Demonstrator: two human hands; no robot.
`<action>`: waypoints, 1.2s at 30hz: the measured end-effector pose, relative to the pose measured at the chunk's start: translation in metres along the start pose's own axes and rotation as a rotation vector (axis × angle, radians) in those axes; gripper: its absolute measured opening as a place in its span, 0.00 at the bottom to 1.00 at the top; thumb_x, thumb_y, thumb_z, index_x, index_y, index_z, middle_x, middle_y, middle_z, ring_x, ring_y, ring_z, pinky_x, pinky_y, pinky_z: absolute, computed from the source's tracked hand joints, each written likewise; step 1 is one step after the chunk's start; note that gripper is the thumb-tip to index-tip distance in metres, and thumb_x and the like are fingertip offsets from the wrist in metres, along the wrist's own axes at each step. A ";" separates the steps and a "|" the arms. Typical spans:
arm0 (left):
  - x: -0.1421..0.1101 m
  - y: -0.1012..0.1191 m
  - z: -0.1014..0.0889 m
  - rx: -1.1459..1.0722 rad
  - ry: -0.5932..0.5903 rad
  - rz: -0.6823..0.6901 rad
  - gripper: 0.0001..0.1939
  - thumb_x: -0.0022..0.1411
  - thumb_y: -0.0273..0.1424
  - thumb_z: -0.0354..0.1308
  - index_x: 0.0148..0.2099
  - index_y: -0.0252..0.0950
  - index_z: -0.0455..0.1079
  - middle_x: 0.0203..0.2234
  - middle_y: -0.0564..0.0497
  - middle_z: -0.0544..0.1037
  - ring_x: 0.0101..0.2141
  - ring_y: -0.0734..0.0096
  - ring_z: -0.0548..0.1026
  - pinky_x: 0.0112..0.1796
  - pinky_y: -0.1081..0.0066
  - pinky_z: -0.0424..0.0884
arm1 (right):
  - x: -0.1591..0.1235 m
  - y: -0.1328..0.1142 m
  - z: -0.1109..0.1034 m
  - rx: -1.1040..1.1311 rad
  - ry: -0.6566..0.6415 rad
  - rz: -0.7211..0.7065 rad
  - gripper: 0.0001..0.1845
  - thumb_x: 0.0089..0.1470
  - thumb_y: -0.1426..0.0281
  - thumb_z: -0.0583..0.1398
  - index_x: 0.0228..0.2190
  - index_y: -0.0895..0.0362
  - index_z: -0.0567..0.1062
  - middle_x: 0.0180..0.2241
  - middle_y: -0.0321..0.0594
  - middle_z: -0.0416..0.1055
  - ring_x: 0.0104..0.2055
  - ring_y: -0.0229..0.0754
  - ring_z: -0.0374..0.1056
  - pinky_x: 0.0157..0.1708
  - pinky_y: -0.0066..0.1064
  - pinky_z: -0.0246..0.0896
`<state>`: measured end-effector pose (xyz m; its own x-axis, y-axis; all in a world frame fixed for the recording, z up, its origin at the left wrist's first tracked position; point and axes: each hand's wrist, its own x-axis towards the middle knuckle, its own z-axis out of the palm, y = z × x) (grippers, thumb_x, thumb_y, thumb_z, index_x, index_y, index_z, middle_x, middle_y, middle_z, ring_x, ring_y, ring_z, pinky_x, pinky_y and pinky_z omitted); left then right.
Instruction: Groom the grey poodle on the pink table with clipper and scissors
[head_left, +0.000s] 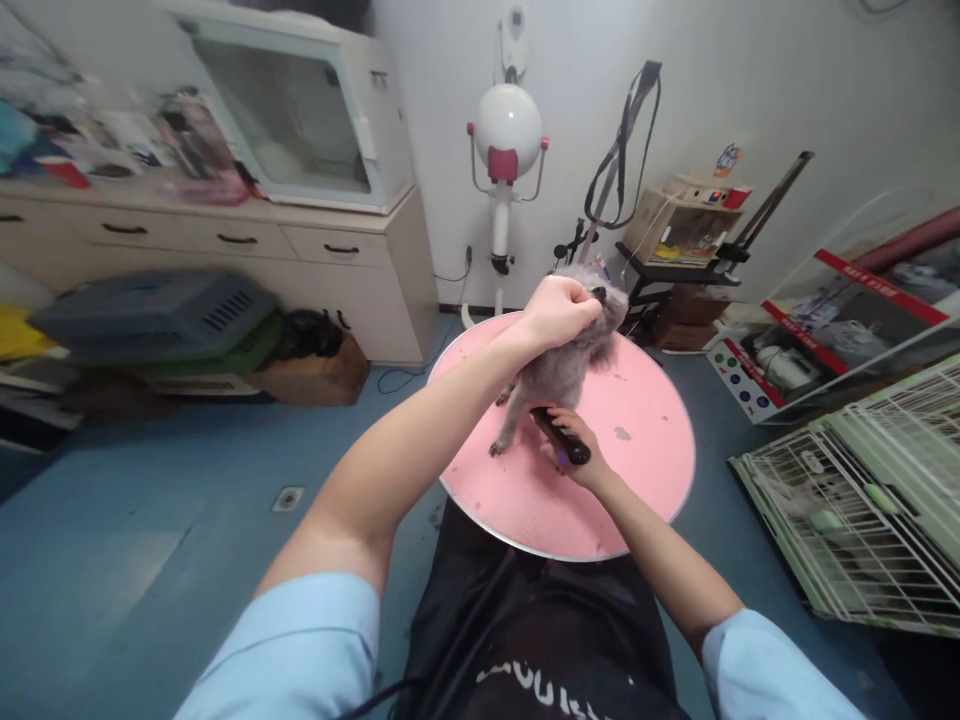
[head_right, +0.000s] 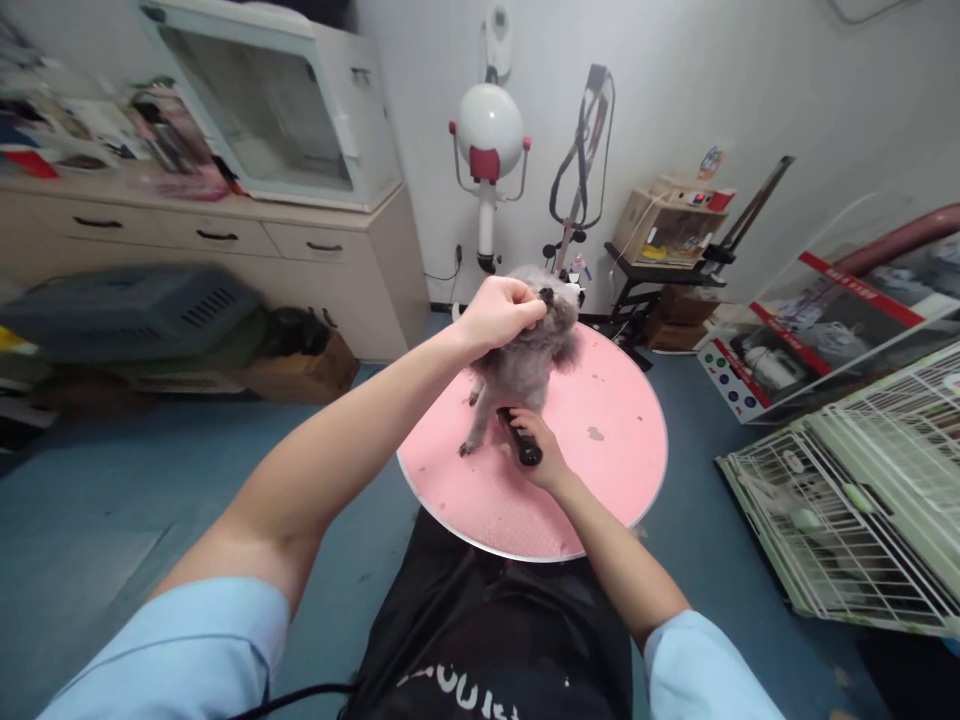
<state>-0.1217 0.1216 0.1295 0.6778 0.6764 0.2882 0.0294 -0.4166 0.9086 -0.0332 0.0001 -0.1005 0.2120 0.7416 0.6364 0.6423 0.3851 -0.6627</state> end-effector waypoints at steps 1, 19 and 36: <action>-0.001 -0.001 0.000 -0.003 0.013 0.000 0.11 0.49 0.25 0.54 0.17 0.34 0.62 0.13 0.56 0.61 0.17 0.81 0.57 0.22 0.76 0.53 | -0.001 0.001 -0.001 -0.010 0.058 -0.006 0.18 0.49 0.61 0.67 0.40 0.51 0.71 0.47 0.48 0.76 0.51 0.52 0.74 0.51 0.47 0.70; -0.008 -0.005 0.008 0.003 0.102 0.042 0.09 0.48 0.27 0.55 0.18 0.34 0.63 0.15 0.55 0.66 0.20 0.79 0.60 0.23 0.75 0.56 | 0.080 -0.049 -0.075 -0.072 -0.061 0.097 0.13 0.47 0.65 0.67 0.35 0.53 0.73 0.32 0.38 0.77 0.31 0.44 0.74 0.34 0.38 0.72; -0.015 -0.009 -0.001 -0.009 0.173 0.005 0.08 0.47 0.28 0.56 0.18 0.34 0.65 0.15 0.55 0.67 0.20 0.78 0.60 0.22 0.75 0.55 | 0.091 -0.044 -0.091 0.021 -0.161 0.040 0.15 0.48 0.60 0.67 0.35 0.53 0.73 0.34 0.40 0.78 0.35 0.45 0.75 0.34 0.37 0.73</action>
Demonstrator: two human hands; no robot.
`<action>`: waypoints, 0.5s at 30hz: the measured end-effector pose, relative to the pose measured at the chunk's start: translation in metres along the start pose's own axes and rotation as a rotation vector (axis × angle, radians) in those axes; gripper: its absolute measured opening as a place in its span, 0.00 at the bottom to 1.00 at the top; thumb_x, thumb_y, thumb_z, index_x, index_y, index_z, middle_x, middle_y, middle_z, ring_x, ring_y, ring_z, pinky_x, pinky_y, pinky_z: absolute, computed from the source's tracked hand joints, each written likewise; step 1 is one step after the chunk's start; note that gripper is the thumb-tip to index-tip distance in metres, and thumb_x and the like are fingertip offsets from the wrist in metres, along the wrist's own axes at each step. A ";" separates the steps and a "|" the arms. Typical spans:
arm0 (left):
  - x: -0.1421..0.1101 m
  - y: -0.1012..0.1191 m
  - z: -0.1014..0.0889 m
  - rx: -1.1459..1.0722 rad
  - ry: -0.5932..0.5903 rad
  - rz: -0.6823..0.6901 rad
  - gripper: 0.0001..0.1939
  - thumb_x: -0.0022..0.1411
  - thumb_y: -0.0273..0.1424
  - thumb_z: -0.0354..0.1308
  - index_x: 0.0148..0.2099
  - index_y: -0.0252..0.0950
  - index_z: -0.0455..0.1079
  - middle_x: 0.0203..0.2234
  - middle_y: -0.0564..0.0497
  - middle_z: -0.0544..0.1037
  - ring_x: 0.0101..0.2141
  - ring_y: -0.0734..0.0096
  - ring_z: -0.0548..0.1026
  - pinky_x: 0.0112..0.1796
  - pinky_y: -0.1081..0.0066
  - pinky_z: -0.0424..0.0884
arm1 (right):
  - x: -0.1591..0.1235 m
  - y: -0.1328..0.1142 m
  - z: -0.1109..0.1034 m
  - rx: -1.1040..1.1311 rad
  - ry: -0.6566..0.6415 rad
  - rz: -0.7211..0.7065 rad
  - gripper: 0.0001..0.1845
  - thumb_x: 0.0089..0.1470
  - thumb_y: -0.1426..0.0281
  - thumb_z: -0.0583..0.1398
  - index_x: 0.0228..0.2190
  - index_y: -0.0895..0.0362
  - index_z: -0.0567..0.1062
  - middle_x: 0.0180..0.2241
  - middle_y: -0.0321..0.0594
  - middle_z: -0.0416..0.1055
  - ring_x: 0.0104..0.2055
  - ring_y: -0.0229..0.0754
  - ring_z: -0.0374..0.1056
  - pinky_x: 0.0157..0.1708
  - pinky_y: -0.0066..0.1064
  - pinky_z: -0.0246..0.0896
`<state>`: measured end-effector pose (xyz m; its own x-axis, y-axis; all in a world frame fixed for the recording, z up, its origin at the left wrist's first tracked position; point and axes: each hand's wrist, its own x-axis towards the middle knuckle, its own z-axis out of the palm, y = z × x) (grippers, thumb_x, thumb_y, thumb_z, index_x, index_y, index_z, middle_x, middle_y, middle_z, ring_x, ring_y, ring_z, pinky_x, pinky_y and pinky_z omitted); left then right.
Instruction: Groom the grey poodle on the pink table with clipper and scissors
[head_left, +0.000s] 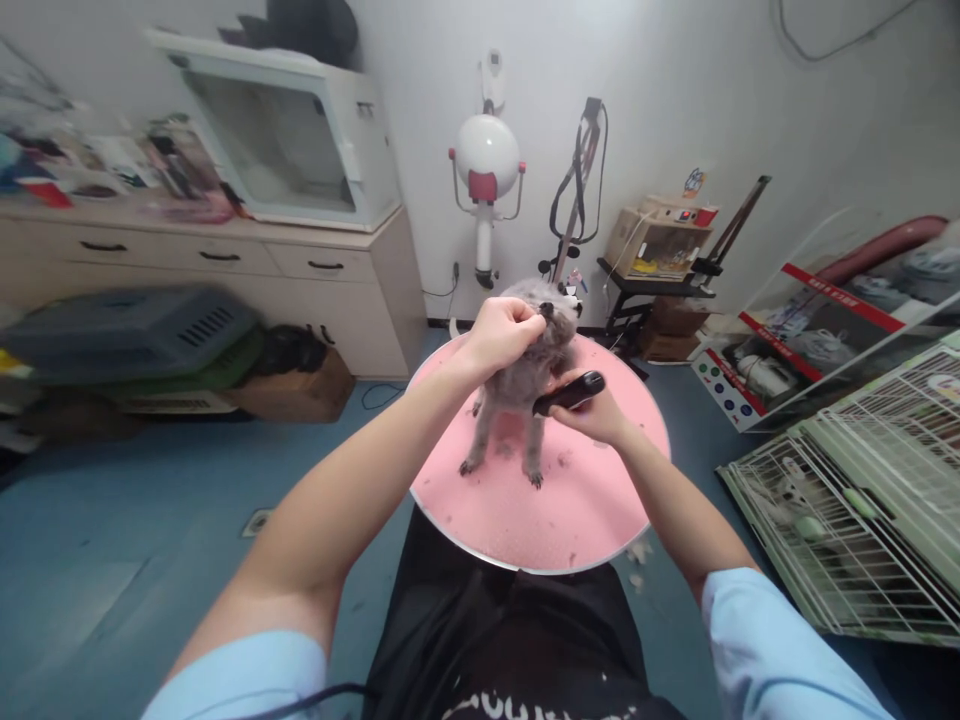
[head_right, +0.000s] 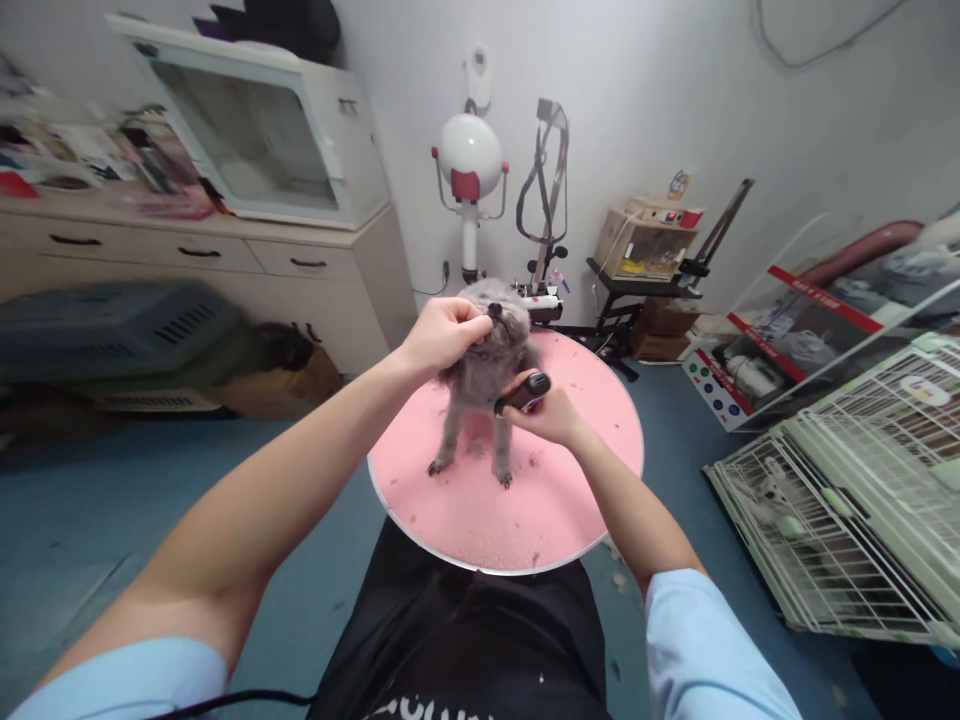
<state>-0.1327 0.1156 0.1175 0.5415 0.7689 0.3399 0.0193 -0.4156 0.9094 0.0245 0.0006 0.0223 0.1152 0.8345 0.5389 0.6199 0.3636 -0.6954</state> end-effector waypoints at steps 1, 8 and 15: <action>-0.001 0.000 -0.001 -0.002 0.010 -0.008 0.08 0.47 0.28 0.56 0.18 0.34 0.65 0.15 0.55 0.67 0.20 0.78 0.61 0.22 0.75 0.55 | 0.005 -0.001 -0.005 0.021 0.056 -0.023 0.15 0.49 0.59 0.66 0.36 0.52 0.72 0.36 0.41 0.78 0.36 0.46 0.75 0.35 0.37 0.73; -0.005 -0.001 -0.004 -0.022 0.125 -0.041 0.08 0.46 0.28 0.56 0.18 0.34 0.65 0.14 0.55 0.67 0.19 0.78 0.61 0.22 0.75 0.55 | 0.043 0.002 -0.019 0.057 -0.079 -0.058 0.16 0.44 0.62 0.69 0.33 0.52 0.70 0.35 0.39 0.78 0.37 0.46 0.75 0.38 0.38 0.72; -0.005 -0.009 -0.008 -0.044 0.168 -0.024 0.08 0.46 0.29 0.57 0.18 0.34 0.66 0.15 0.55 0.67 0.20 0.78 0.61 0.22 0.75 0.56 | 0.040 0.012 -0.023 0.185 -0.051 -0.066 0.17 0.47 0.59 0.67 0.35 0.52 0.70 0.38 0.40 0.79 0.41 0.47 0.76 0.43 0.43 0.74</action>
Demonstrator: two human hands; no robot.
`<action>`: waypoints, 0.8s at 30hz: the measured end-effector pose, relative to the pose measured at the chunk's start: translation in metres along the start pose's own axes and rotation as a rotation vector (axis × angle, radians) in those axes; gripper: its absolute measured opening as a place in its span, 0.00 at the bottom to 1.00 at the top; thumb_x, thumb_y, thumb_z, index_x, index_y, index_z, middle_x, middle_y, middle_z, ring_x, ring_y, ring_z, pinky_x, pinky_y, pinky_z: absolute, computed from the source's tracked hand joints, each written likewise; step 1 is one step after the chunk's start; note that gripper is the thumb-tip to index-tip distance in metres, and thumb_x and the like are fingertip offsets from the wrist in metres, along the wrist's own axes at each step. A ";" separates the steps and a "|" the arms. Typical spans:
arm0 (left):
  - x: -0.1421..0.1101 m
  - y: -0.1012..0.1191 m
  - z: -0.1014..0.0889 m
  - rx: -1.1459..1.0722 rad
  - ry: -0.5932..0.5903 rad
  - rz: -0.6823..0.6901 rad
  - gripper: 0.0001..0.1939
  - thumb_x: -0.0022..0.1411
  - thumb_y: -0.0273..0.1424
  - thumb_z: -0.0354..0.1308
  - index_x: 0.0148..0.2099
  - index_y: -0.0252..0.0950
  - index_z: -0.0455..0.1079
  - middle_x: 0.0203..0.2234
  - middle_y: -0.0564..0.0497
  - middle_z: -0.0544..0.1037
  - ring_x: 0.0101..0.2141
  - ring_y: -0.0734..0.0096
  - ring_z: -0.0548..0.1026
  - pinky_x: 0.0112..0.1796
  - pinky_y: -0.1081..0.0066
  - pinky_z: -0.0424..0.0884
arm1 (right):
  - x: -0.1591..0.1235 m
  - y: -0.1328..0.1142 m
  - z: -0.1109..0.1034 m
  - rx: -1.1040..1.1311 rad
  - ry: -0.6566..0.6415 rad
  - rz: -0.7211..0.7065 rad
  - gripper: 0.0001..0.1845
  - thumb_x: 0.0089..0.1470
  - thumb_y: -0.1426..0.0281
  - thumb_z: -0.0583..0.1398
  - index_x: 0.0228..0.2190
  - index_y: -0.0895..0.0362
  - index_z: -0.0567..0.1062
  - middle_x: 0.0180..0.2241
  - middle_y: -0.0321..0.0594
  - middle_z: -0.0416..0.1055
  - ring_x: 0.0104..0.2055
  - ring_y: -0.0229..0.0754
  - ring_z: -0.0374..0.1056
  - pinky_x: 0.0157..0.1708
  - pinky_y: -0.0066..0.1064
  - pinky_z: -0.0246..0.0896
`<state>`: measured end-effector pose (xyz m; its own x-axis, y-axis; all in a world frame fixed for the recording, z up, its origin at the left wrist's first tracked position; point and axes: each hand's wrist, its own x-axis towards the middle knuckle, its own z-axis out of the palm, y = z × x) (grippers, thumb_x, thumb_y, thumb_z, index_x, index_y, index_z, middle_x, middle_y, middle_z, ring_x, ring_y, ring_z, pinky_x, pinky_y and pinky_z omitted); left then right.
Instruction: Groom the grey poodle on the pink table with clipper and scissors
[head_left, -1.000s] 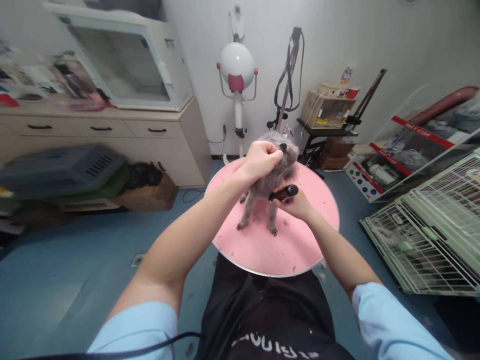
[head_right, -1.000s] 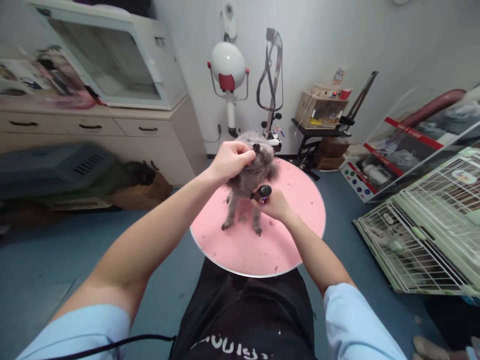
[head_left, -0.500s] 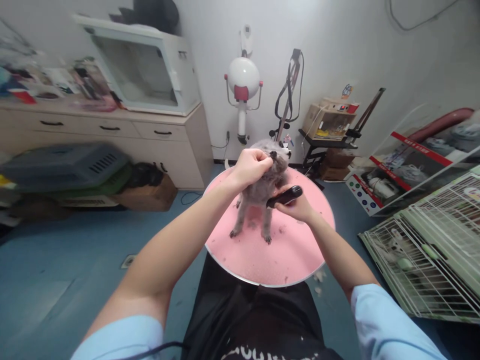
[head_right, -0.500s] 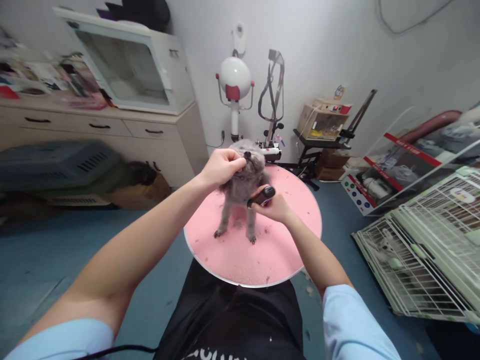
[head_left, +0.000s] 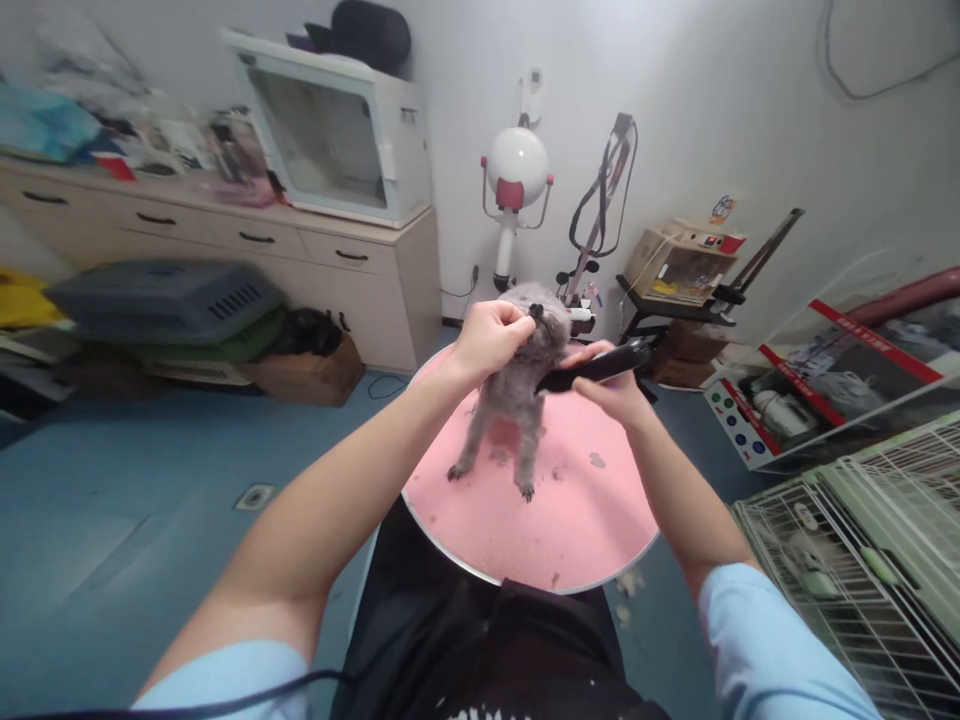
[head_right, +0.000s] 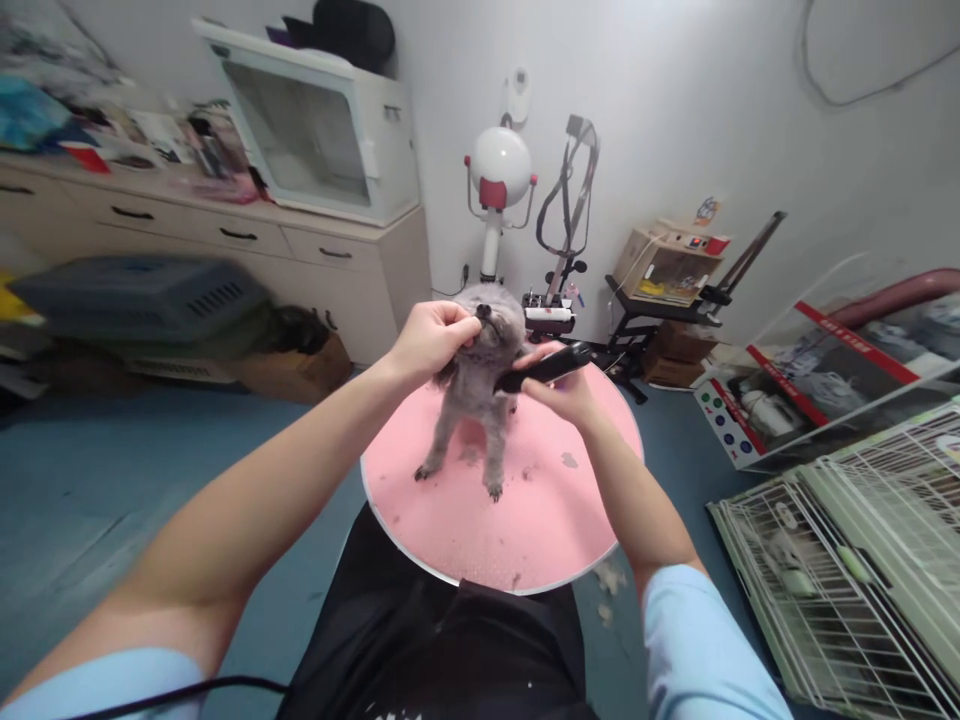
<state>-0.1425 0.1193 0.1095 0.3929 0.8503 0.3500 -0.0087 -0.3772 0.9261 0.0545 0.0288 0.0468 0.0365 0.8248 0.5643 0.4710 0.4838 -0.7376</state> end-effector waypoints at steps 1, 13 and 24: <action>0.000 -0.001 0.000 -0.007 0.006 0.005 0.08 0.46 0.29 0.57 0.18 0.34 0.66 0.15 0.55 0.67 0.19 0.78 0.61 0.22 0.75 0.55 | 0.006 -0.001 -0.001 0.017 0.044 -0.034 0.17 0.48 0.59 0.67 0.36 0.52 0.69 0.38 0.40 0.79 0.42 0.47 0.76 0.45 0.43 0.73; -0.001 -0.001 -0.002 -0.033 0.029 0.018 0.09 0.46 0.29 0.57 0.18 0.35 0.65 0.15 0.55 0.67 0.19 0.78 0.61 0.22 0.75 0.55 | 0.011 -0.002 0.008 0.054 -0.026 0.026 0.18 0.47 0.57 0.67 0.35 0.52 0.68 0.38 0.40 0.79 0.40 0.48 0.76 0.40 0.42 0.74; 0.000 -0.005 -0.007 -0.071 0.036 0.017 0.08 0.45 0.30 0.57 0.18 0.34 0.65 0.15 0.55 0.67 0.20 0.78 0.61 0.22 0.75 0.55 | 0.001 -0.013 0.022 -0.056 -0.136 0.094 0.12 0.44 0.67 0.66 0.32 0.53 0.71 0.32 0.37 0.78 0.34 0.44 0.75 0.34 0.36 0.72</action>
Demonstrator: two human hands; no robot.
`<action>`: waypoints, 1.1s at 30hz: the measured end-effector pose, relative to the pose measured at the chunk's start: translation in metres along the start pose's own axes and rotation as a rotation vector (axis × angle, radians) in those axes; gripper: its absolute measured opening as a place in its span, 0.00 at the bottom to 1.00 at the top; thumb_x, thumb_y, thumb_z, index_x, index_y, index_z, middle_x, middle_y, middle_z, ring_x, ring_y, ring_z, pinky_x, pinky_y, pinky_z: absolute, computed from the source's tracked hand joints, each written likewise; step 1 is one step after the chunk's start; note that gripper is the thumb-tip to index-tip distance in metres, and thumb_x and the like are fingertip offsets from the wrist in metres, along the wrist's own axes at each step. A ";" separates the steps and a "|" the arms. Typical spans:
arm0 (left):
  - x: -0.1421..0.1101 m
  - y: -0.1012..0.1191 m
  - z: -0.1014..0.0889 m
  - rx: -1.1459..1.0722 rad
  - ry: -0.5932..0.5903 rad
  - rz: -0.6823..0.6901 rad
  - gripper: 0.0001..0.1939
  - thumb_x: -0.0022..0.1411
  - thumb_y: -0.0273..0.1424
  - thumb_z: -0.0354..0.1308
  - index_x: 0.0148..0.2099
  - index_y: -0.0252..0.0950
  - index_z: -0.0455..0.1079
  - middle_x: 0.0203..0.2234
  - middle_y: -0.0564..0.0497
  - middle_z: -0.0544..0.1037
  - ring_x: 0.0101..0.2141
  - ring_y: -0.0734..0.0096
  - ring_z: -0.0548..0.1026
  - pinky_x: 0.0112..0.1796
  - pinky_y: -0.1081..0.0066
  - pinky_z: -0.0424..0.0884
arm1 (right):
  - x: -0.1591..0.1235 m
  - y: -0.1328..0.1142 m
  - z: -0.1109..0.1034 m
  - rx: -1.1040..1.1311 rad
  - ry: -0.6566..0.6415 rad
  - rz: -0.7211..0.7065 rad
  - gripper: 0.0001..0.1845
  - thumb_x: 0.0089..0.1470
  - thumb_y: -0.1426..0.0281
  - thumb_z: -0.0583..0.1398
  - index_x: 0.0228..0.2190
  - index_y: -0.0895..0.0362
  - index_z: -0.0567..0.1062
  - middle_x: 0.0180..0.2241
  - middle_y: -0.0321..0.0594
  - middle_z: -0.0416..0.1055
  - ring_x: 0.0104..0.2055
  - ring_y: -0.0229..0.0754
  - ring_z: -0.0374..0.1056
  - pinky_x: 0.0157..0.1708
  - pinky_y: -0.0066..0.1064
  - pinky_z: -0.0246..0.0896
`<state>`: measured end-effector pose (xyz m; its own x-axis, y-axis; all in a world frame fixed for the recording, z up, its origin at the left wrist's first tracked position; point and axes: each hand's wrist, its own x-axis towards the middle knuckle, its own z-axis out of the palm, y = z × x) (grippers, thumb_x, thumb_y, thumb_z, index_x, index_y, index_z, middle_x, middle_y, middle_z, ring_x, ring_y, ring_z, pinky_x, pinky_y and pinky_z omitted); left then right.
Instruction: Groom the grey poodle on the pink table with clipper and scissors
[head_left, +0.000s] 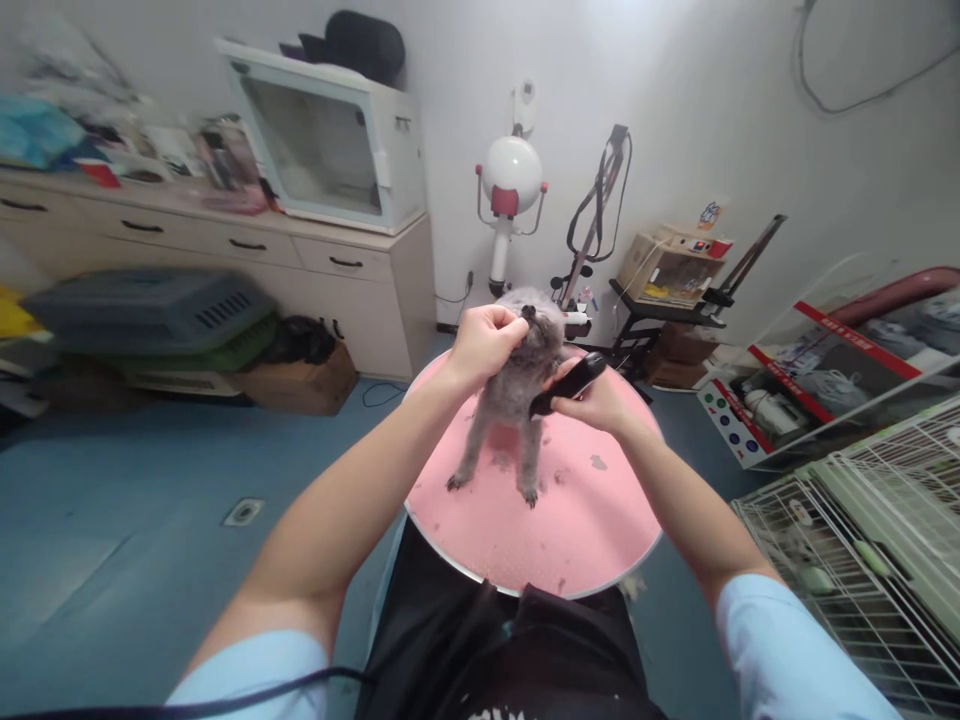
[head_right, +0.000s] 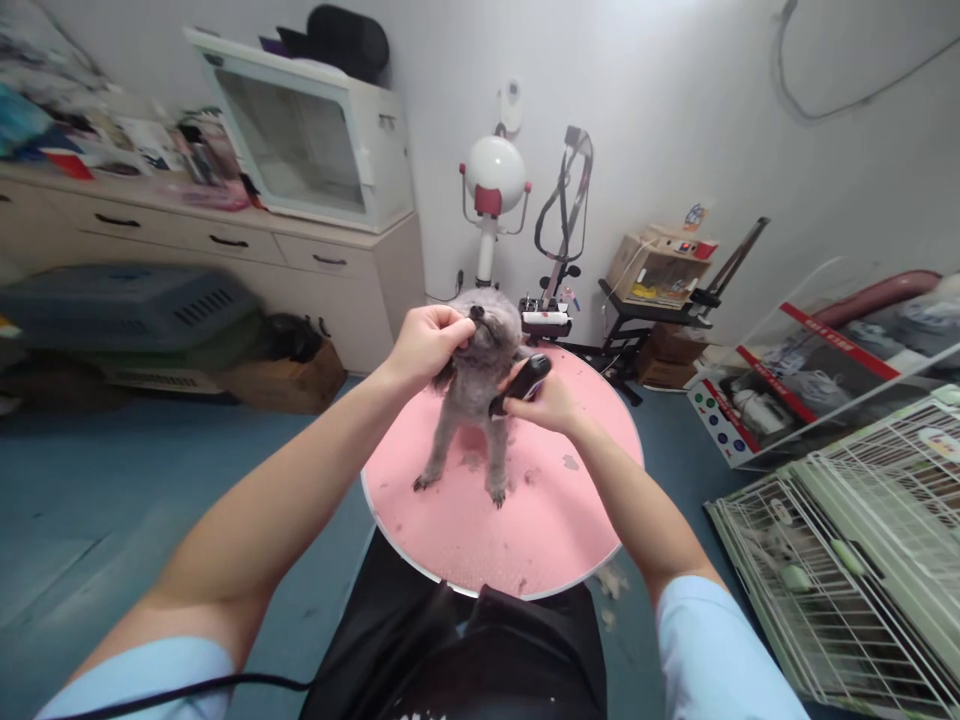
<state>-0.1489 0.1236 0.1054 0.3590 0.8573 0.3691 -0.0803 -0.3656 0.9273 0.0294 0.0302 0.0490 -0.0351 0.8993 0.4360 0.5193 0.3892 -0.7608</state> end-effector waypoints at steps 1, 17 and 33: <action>0.000 -0.001 0.000 0.000 -0.001 -0.003 0.08 0.45 0.30 0.57 0.18 0.34 0.65 0.15 0.55 0.67 0.20 0.78 0.61 0.22 0.75 0.55 | 0.002 -0.001 -0.001 0.043 0.063 -0.018 0.13 0.44 0.67 0.66 0.33 0.53 0.71 0.35 0.38 0.78 0.36 0.45 0.75 0.36 0.36 0.72; -0.004 -0.006 -0.007 0.008 0.111 -0.027 0.09 0.43 0.34 0.58 0.19 0.34 0.64 0.15 0.55 0.66 0.19 0.79 0.60 0.21 0.76 0.56 | 0.033 0.026 -0.024 0.317 -0.146 -0.027 0.19 0.42 0.65 0.70 0.34 0.53 0.70 0.38 0.40 0.78 0.40 0.45 0.75 0.41 0.37 0.71; -0.007 0.004 -0.006 0.048 0.177 -0.045 0.08 0.43 0.32 0.58 0.18 0.34 0.66 0.14 0.55 0.67 0.18 0.80 0.60 0.20 0.77 0.56 | 0.032 0.043 -0.020 0.311 -0.285 0.103 0.18 0.37 0.67 0.71 0.29 0.54 0.70 0.34 0.37 0.77 0.36 0.45 0.74 0.35 0.36 0.71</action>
<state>-0.1570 0.1179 0.1066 0.1919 0.9221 0.3361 -0.0221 -0.3383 0.9408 0.0681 0.0722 0.0400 -0.2539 0.9386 0.2334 0.2520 0.2972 -0.9210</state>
